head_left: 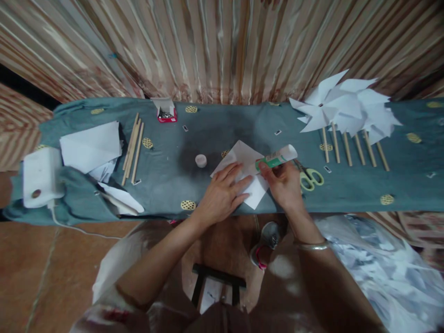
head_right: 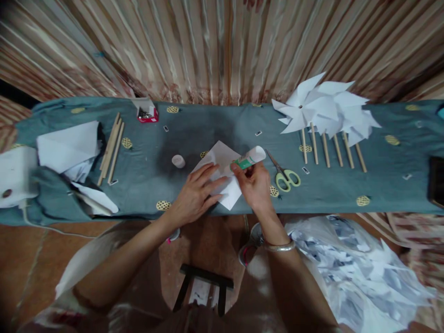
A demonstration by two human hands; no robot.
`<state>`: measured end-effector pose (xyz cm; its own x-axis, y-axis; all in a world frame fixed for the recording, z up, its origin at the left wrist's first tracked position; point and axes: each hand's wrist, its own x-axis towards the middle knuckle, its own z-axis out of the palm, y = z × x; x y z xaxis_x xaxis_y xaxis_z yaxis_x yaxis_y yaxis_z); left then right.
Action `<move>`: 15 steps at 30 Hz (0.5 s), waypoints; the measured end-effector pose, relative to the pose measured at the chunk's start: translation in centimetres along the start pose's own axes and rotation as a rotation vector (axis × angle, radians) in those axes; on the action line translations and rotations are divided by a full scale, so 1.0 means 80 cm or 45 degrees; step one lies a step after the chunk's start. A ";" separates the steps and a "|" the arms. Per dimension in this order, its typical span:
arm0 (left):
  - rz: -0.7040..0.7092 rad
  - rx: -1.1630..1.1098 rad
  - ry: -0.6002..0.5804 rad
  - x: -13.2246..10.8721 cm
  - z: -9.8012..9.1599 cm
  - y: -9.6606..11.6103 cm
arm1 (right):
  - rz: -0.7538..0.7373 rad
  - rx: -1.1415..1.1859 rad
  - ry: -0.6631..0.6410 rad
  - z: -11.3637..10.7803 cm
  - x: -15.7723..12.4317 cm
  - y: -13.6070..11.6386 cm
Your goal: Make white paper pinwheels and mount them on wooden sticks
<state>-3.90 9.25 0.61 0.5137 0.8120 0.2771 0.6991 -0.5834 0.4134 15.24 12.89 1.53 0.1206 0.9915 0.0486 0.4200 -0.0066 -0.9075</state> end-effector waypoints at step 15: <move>-0.074 0.040 -0.069 -0.004 0.030 0.003 | -0.243 -0.555 -0.010 0.017 -0.003 -0.005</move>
<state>-2.70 8.79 -1.43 0.4974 0.8428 0.2056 0.7433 -0.5363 0.3999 13.86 12.84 1.32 -0.0012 0.9813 0.1925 0.7724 0.1232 -0.6231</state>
